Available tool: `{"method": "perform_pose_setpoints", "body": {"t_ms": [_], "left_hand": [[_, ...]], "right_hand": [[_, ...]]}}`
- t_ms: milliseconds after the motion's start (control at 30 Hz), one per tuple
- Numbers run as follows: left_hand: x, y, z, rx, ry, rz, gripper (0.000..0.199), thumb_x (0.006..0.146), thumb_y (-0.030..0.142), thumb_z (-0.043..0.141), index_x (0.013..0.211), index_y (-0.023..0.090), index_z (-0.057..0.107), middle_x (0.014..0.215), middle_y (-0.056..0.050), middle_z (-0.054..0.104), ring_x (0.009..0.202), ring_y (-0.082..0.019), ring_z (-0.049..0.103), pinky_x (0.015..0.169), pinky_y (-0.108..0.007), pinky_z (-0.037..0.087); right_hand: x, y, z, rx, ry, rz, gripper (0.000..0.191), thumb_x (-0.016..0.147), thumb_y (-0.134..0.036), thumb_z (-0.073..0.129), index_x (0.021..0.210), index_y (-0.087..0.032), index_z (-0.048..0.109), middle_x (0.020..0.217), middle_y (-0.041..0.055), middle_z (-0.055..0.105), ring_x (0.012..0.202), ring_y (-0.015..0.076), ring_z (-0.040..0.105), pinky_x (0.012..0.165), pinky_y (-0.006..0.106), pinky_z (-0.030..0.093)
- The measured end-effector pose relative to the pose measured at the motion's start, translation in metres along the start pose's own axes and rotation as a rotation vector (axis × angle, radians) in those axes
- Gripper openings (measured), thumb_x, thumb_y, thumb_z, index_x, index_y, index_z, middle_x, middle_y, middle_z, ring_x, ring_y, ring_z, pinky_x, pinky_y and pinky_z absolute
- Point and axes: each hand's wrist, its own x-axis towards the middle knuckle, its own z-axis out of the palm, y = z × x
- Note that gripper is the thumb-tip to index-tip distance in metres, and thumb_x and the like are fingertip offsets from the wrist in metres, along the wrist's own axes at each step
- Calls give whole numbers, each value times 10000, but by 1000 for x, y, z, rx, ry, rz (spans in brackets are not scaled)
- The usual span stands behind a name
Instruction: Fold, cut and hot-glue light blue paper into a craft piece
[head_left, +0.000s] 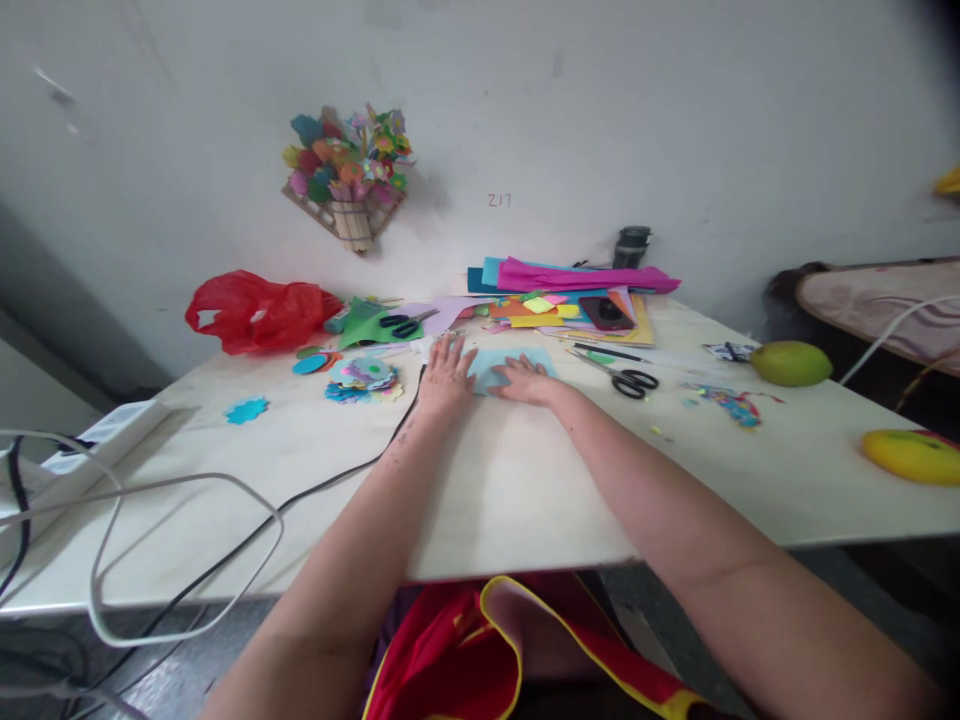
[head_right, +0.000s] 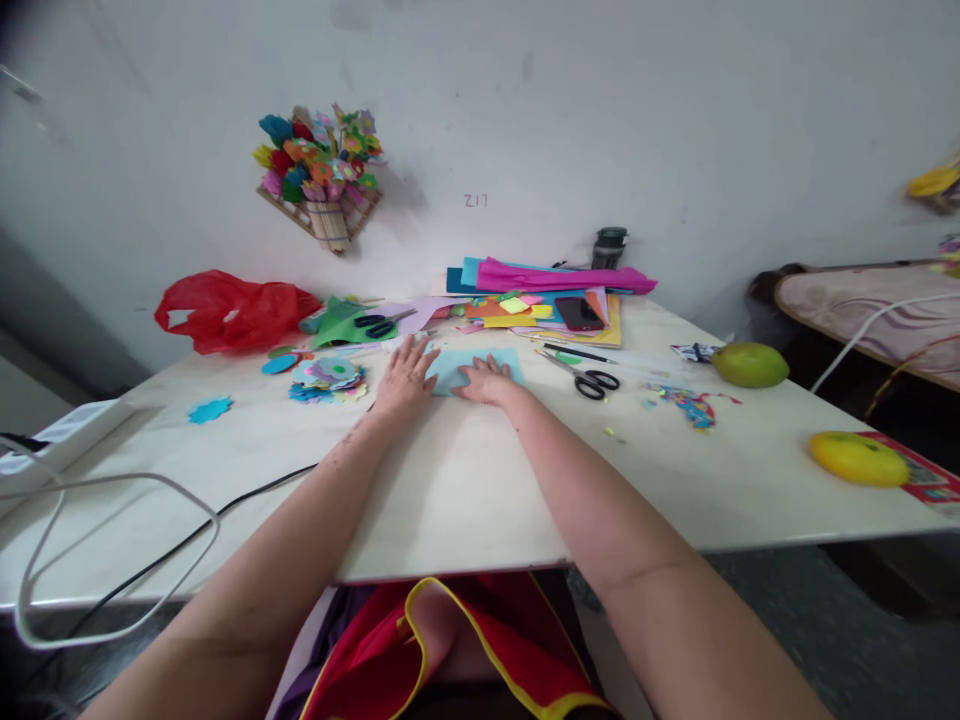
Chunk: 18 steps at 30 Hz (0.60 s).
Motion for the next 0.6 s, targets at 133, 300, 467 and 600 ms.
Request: {"method": "perform_pose_setpoints", "body": {"t_ms": [133, 300, 467, 600], "left_hand": [[3, 9, -3, -165, 2, -3, 247, 783, 209, 492, 1006, 177, 593, 1111, -99, 574, 1068, -226, 501, 890, -358, 405], [0, -1, 3, -413, -184, -3, 127, 717, 249, 563, 797, 170, 623, 727, -15, 615, 666, -131, 565, 649, -251, 459], [1, -9, 12, -464, -174, 7, 104, 697, 229, 583, 758, 163, 634, 704, -5, 612, 640, -113, 552, 633, -231, 447], [2, -7, 10, -346, -141, 102, 109, 714, 228, 584, 762, 176, 668, 787, -25, 620, 659, -118, 549, 646, -244, 439]], "right_hand": [[0, -2, 1, 22, 6, -8, 605, 800, -522, 443, 1347, -286, 339, 1473, 38, 140, 1343, 272, 21, 1053, 482, 66], [2, 13, -7, 102, 112, -96, 432, 799, -428, 499, 1191, -253, 551, 1359, 48, 404, 1286, 276, 274, 1015, 416, 243], [-3, 26, -24, 189, 186, -280, 222, 738, -279, 579, 881, -162, 701, 843, 29, 691, 804, 166, 613, 684, 212, 429], [-14, 20, -33, 16, 205, -330, 143, 672, -225, 624, 778, -199, 716, 746, -7, 690, 702, 134, 601, 589, 193, 384]]}}
